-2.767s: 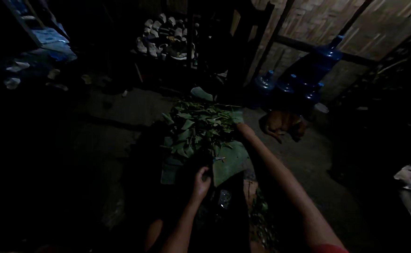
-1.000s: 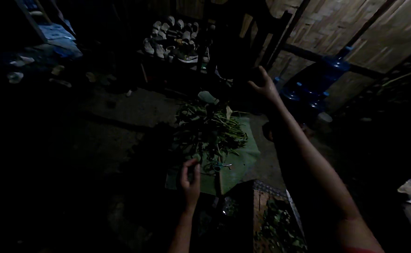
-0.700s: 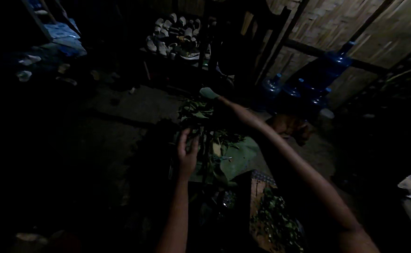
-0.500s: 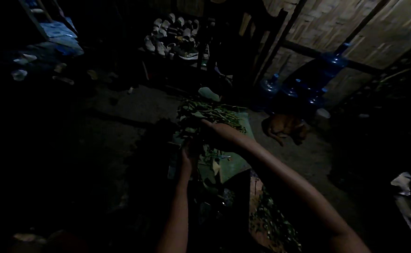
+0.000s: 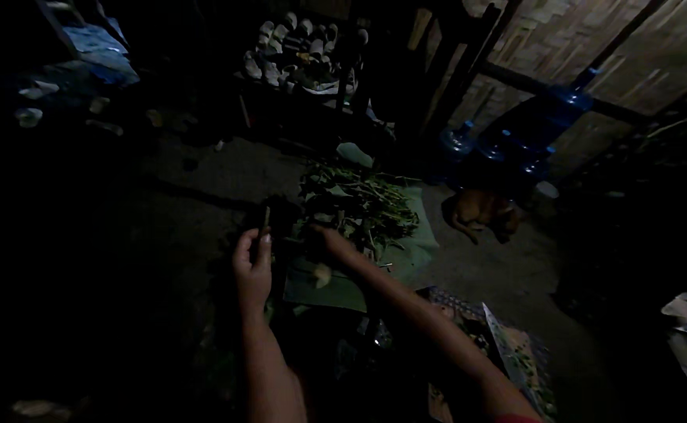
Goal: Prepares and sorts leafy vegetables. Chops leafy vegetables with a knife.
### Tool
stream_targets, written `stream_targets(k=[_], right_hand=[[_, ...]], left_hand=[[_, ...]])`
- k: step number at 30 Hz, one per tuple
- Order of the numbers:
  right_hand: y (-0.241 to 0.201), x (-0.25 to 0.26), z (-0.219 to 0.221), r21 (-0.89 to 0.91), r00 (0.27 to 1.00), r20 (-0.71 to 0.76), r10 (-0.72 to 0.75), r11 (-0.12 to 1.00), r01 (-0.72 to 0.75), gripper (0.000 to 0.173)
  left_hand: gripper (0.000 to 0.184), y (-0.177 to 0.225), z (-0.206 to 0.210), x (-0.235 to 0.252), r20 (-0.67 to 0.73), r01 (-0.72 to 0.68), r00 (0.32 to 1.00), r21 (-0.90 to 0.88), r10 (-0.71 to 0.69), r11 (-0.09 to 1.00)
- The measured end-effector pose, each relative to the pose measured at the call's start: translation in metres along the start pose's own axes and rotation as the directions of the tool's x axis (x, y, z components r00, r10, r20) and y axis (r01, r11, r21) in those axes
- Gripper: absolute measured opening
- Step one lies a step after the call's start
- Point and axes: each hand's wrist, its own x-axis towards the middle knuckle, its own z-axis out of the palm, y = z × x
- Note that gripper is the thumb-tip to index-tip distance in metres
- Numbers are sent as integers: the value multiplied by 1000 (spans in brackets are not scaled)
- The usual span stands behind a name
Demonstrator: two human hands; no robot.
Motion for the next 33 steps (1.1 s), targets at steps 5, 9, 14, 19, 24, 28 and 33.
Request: stream_targets(k=[5,9,14,19,24,28,33], right_hand=[[31,34,20,-210,981,147,125,973,-93,32],[76,38,-40,-285,919,-158,361,874,-393,33],[155,33,-88,-310,745,-538,394,729,-610,47],[193,34,-95,-330,735,-472,487,675,-659,42],[186,39,-121,-270,744,-518,423,744,-611,47],[156,46,-159,-276,762,-597,250,828,-487,49],[146,44,-178,-195,806,-515,292,876,-442,45]], left_hand=[[21,-12,-1,3,-26,12,1000,-51,-13,999],[22,-24,7,8,-17,49,999,-72,-50,996],[23,-27,25,10,31,73,997,-79,-71,994],[21,-27,40,8,73,71,995,-79,-65,994],[20,-27,41,6,79,69,995,-83,-63,994],[20,-27,40,5,63,67,996,-81,-62,994],[20,-28,42,5,75,77,995,-94,-70,993]])
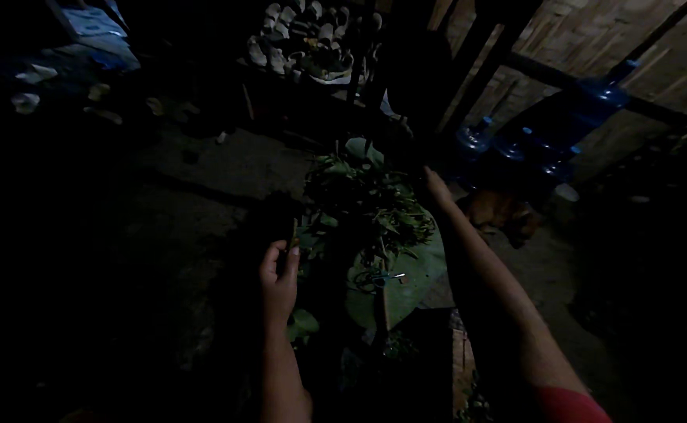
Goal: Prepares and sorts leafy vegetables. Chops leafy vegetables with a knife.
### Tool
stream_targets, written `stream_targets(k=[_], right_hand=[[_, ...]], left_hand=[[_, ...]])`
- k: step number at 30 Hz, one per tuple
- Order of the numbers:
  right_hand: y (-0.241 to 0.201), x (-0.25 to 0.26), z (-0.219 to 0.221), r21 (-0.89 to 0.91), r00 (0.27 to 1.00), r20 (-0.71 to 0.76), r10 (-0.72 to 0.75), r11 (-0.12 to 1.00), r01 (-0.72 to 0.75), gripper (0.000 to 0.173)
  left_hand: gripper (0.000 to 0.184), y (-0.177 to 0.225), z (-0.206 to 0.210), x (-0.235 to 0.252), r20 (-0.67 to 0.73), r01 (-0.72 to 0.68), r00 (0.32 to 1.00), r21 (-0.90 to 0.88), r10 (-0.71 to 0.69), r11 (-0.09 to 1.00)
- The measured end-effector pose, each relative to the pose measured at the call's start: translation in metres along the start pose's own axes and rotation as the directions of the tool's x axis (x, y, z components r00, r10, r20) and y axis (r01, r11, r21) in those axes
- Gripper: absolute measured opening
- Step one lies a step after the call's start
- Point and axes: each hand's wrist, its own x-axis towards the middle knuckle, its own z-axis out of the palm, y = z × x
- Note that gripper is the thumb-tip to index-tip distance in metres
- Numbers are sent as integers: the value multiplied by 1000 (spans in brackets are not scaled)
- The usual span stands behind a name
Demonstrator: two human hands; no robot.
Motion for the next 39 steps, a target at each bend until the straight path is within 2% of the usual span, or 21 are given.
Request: stream_targets(k=[4,8,10,15,18,23,28,30,32,34,37,39], right_hand=[[-12,-7,-15,298,997,39,65,952,-73,44],[-14,-8,-31,487,998,-22,-59,871,62,39],[-18,-7,-45,523,994,-56,-90,845,106,38],[-25,-5,-71,427,991,-57,-124,894,137,37],[-31,-8,-79,320,995,-10,-96,943,94,44],[-46,-23,-88,414,997,31,-72,909,53,34],[-62,-31,-102,319,973,39,-226,926,202,32],[-75,-41,-110,361,953,39,-300,894,267,35],[-94,-56,-110,357,928,88,-362,881,310,34],[-124,-82,-110,277,894,195,-403,897,344,23],[-164,-120,-98,145,769,427,-475,876,461,18],[-189,-144,-80,75,679,576,-456,856,511,23]], left_hand=[[20,1,3,-1,7,-7,1000,-19,7,1000],[19,-1,3,0,6,-17,1000,-32,17,999],[18,-2,4,0,1,-13,1000,-41,13,999],[18,-1,5,0,10,6,1000,-52,-5,999],[19,-2,5,-1,8,-7,1000,-49,8,999],[18,-5,5,0,-2,-40,999,-54,40,998],[22,-6,3,1,-10,-9,1000,-57,8,998],[23,-7,3,1,-34,-45,999,-86,42,995],[24,-6,2,-1,-80,-130,989,-92,122,987],[23,1,0,-3,-125,-231,967,-72,221,970],[22,15,-2,-9,-135,-346,932,-47,337,937],[24,22,0,-14,-77,-340,938,-32,337,940]])
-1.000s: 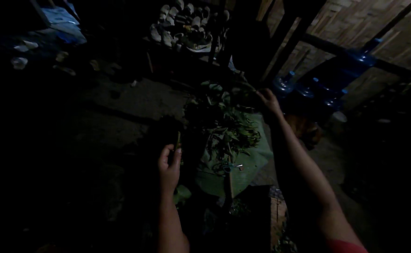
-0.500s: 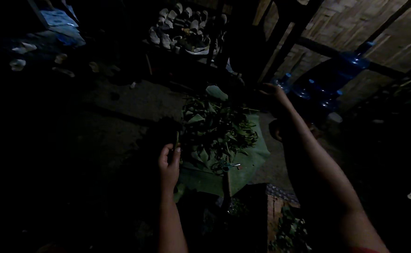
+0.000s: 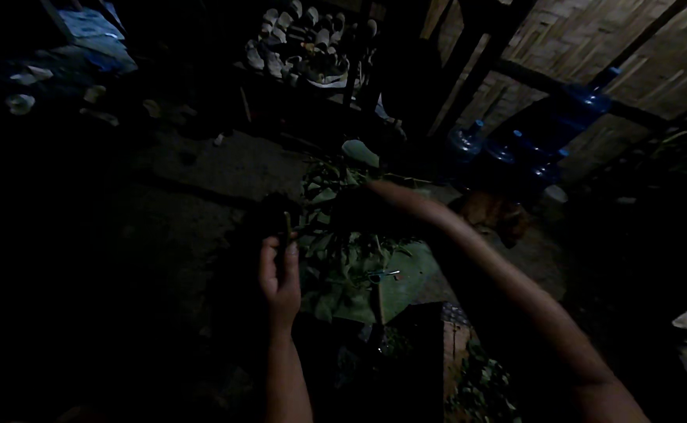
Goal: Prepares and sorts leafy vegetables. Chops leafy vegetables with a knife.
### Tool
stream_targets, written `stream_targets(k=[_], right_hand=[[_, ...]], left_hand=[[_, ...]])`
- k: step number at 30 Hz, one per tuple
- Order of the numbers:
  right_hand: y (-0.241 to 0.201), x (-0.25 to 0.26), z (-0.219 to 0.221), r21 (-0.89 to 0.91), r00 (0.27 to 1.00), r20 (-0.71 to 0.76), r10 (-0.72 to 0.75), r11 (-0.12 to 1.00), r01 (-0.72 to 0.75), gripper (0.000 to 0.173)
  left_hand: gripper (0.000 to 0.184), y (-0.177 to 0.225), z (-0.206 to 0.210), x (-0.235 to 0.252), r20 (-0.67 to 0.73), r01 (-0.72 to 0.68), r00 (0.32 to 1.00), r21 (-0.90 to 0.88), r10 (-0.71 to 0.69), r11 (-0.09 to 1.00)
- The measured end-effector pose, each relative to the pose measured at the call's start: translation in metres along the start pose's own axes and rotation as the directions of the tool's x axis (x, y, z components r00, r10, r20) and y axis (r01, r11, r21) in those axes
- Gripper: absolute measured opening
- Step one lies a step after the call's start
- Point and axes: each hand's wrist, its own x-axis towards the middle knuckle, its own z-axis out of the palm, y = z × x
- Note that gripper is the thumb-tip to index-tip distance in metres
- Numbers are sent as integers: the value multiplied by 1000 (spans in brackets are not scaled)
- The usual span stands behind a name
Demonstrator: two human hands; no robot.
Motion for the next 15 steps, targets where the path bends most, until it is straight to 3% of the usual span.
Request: stream_targets(k=[2,6,11,13,15], right_hand=[[-15,10,23,56,995,93,-49,998,44,32],[-1,37,59,375,998,57,-18,927,-5,41],[41,58,77,737,992,124,9,669,-98,36],[79,71,78,726,988,75,134,672,-146,43],[140,93,82,538,953,-50,300,812,-227,42]], left_hand=[[26,-1,7,-3,54,55,997,11,-55,998],[32,-27,19,-4,28,148,989,-24,-147,989],[33,-44,18,-2,36,372,927,18,-372,928],[33,-47,15,0,25,434,900,29,-434,901],[34,-50,13,2,-4,467,884,19,-467,884]])
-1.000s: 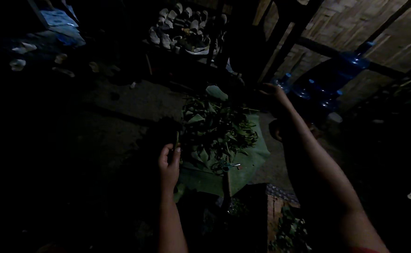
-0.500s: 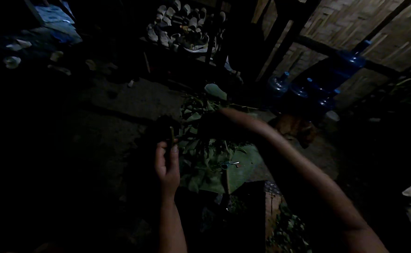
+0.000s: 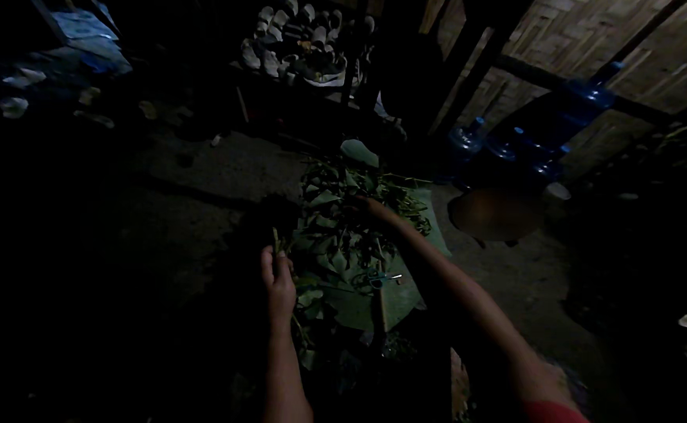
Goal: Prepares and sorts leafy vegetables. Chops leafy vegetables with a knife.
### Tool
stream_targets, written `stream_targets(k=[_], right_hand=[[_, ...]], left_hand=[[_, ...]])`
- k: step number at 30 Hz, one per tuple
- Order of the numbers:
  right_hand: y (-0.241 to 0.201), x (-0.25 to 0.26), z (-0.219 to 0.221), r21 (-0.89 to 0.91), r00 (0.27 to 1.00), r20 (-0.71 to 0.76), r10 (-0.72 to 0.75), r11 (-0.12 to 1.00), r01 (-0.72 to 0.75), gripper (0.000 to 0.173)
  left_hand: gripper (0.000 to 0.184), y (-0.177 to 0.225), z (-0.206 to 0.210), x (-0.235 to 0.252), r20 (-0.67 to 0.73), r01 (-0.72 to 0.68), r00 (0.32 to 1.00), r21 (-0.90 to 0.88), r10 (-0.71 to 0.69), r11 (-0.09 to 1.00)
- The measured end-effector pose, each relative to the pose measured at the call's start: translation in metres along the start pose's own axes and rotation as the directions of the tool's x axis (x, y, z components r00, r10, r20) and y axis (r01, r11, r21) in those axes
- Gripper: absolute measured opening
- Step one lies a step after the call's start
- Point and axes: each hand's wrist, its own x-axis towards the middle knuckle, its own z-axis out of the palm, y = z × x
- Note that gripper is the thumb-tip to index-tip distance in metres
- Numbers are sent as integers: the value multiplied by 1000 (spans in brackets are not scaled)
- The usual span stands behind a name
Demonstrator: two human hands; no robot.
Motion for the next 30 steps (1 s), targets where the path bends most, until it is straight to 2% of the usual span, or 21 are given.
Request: stream_targets(k=[2,3,5,7,9,10,12,15,18,23,27,30], right_hand=[[57,32,-20,-245,982,-181,44,965,-89,41],[73,35,-29,-296,970,-230,85,943,-152,41],[91,30,-45,-328,920,-357,164,900,-288,42],[105,27,-60,-302,808,-562,178,865,-401,44],[121,24,-73,-262,707,-689,160,854,-449,48],[129,23,-78,-286,707,-688,164,834,-471,50],[143,19,-83,-407,772,-605,196,757,-511,49],[149,17,-91,-516,817,-541,197,690,-508,40],[126,10,-111,-511,838,-539,83,758,-404,34],[65,-23,-158,-397,854,-519,-34,895,-205,38],[27,-57,-176,-398,881,-456,-122,914,-80,35],[1,-81,-175,-297,854,-494,-164,955,11,35]], left_hand=[[33,-2,0,3,-38,9,999,-6,-9,1000],[33,-2,0,4,-50,9,999,8,-9,1000],[33,-3,2,5,-58,3,998,13,-2,1000],[31,-4,5,5,-51,1,999,-13,-2,1000],[28,-4,6,6,-39,3,999,-30,-4,1000],[28,-3,7,6,-32,1,999,-35,-2,999],[25,-3,7,7,-19,-4,1000,-44,3,999],[24,-6,9,7,7,-8,1000,-46,8,999],[24,-8,9,5,14,-26,1000,-36,26,999],[26,-4,6,3,12,-7,1000,-35,8,999],[25,0,5,1,3,-20,1000,-39,20,999],[25,7,3,-2,5,-55,998,-63,56,997]])
